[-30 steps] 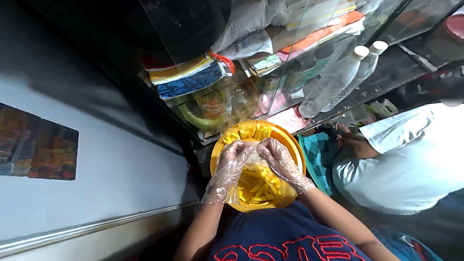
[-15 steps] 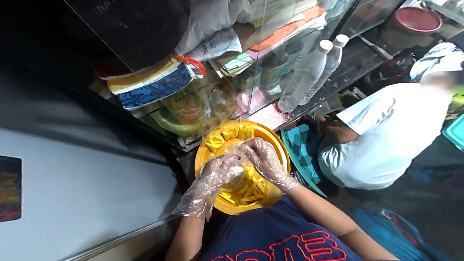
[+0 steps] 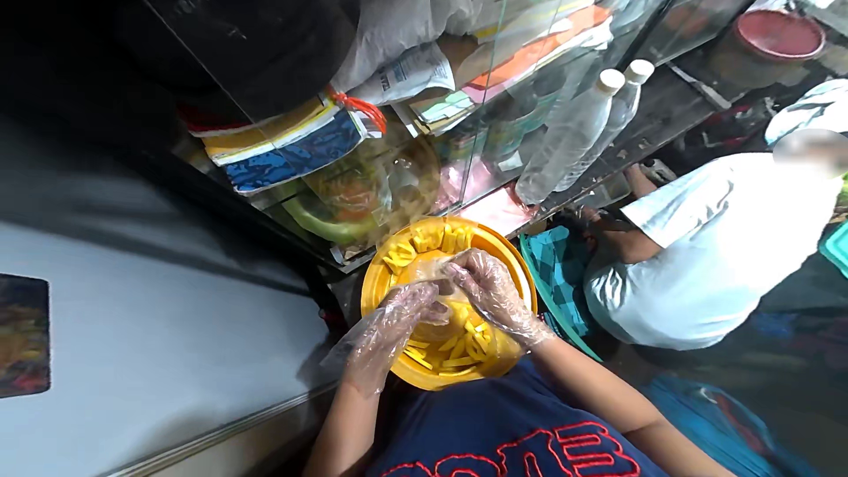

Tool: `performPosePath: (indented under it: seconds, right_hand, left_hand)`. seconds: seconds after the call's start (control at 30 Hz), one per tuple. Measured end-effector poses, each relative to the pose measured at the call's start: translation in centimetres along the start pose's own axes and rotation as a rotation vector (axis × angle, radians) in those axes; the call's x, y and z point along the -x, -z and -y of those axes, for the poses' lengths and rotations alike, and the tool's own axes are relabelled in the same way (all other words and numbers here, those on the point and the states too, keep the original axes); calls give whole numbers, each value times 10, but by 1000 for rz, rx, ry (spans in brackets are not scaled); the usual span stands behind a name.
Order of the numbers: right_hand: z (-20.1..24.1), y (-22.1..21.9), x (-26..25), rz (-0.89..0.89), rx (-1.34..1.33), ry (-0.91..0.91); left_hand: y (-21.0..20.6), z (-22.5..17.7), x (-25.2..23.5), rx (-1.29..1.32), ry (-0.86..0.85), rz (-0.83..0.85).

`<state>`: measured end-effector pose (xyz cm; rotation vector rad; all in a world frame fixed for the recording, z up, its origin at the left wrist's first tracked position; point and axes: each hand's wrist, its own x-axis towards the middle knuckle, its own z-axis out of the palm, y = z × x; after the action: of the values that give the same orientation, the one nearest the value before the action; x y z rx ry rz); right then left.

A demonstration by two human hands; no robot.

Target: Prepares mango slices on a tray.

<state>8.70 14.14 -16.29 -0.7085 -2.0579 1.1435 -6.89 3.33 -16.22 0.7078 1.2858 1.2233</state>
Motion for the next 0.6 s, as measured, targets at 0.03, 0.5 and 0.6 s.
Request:
performPosePath:
  seconds: [0.03,0.5,0.6]
  right_hand:
    - [-3,2,-1,9,28,3]
    - [-54,-11,0,893,585,-386]
    - [-62,-29,9,987,605,-290]
  left_hand:
    - [3,0,-1,-59,-2,-10]
    - [38,31,6,-296,36,-326]
    - [40,34,10,-285,58,-351]
